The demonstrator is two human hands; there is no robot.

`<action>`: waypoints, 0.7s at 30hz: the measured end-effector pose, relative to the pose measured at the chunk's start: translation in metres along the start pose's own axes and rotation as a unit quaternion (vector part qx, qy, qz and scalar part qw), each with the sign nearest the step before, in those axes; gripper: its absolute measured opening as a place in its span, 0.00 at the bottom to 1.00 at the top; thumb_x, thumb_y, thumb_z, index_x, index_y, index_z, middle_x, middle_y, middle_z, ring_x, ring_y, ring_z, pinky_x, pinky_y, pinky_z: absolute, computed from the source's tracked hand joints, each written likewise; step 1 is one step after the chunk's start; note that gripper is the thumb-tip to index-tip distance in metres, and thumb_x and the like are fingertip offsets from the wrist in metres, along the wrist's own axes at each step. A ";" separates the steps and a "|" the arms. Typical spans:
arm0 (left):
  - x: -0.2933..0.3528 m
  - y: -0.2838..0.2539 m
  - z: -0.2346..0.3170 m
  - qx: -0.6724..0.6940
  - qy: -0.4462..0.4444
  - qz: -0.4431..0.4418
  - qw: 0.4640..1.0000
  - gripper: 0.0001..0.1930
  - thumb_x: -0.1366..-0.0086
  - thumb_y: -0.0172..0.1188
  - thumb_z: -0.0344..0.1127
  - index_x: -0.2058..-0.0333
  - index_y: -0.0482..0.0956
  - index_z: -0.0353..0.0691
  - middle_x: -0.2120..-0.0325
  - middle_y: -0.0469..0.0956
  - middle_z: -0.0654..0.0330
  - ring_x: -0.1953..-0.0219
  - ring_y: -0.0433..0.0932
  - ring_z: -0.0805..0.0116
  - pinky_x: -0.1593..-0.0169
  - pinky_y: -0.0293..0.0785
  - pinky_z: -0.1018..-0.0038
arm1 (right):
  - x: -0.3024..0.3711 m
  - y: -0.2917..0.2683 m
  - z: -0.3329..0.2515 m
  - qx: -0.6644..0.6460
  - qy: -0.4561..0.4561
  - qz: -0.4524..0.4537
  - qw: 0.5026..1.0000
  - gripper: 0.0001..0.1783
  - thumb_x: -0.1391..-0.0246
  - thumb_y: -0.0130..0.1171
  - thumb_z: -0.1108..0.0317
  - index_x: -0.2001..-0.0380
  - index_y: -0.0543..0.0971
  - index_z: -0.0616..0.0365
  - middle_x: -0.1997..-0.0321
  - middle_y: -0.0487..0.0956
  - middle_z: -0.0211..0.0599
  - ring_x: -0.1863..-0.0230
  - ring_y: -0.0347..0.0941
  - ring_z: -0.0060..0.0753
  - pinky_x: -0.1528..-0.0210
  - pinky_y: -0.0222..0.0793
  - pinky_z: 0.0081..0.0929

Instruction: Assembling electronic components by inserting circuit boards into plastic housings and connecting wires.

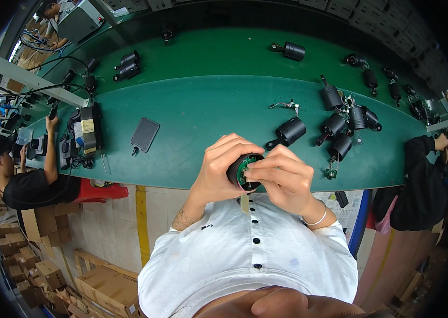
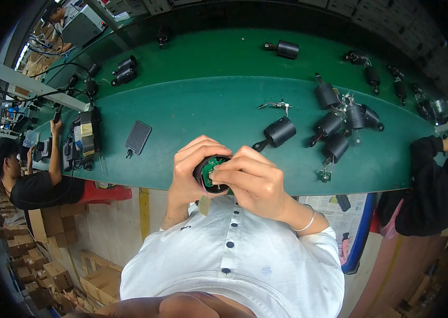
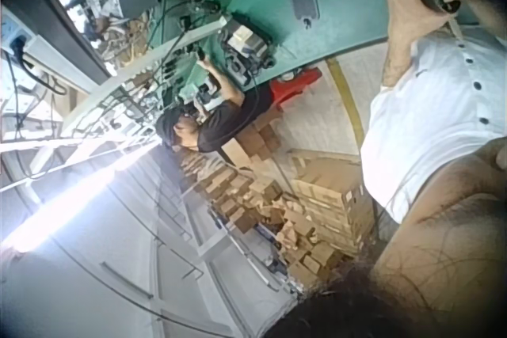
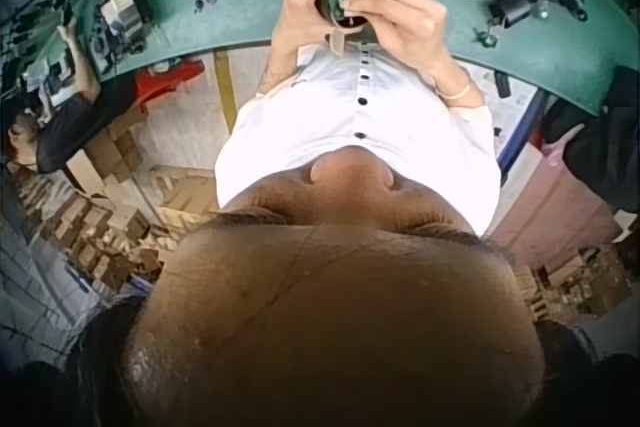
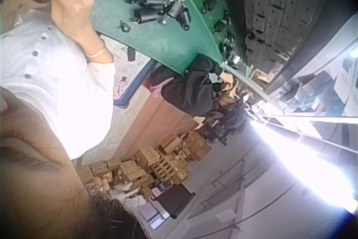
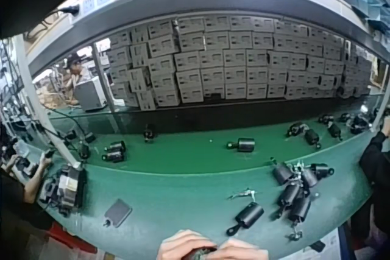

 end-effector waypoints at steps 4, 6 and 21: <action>0.000 0.004 -0.002 0.014 -0.025 -0.011 1.000 0.26 0.73 0.72 0.28 0.66 0.79 0.35 0.73 0.80 0.58 0.72 0.73 0.66 0.66 0.71 0.73 | 0.002 -0.001 0.005 -0.011 0.042 0.000 0.999 0.12 0.64 0.60 0.85 0.75 0.85 0.59 0.68 0.82 0.33 0.72 0.67 0.28 0.68 0.67 0.20; 0.000 0.006 -0.001 0.030 -0.035 0.000 0.999 0.26 0.72 0.70 0.27 0.66 0.79 0.36 0.72 0.80 0.59 0.72 0.73 0.66 0.66 0.70 0.73 | 0.003 0.000 0.000 0.033 0.014 0.023 0.999 0.12 0.64 0.60 0.85 0.75 0.85 0.59 0.69 0.82 0.32 0.72 0.67 0.27 0.68 0.67 0.20; 0.004 0.016 -0.009 0.053 -0.067 -0.010 0.996 0.26 0.72 0.69 0.28 0.65 0.79 0.36 0.72 0.80 0.61 0.72 0.72 0.67 0.66 0.69 0.74 | 0.007 -0.006 0.013 0.006 0.078 0.006 0.997 0.10 0.64 0.63 0.84 0.75 0.84 0.60 0.70 0.81 0.31 0.72 0.67 0.27 0.69 0.66 0.20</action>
Point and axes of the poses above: each hand's wrist, its own x-axis away from the middle knuckle, its own y-axis out of the palm, z = x × y, the point moved 6 cm from there along -x, towards the middle knuckle
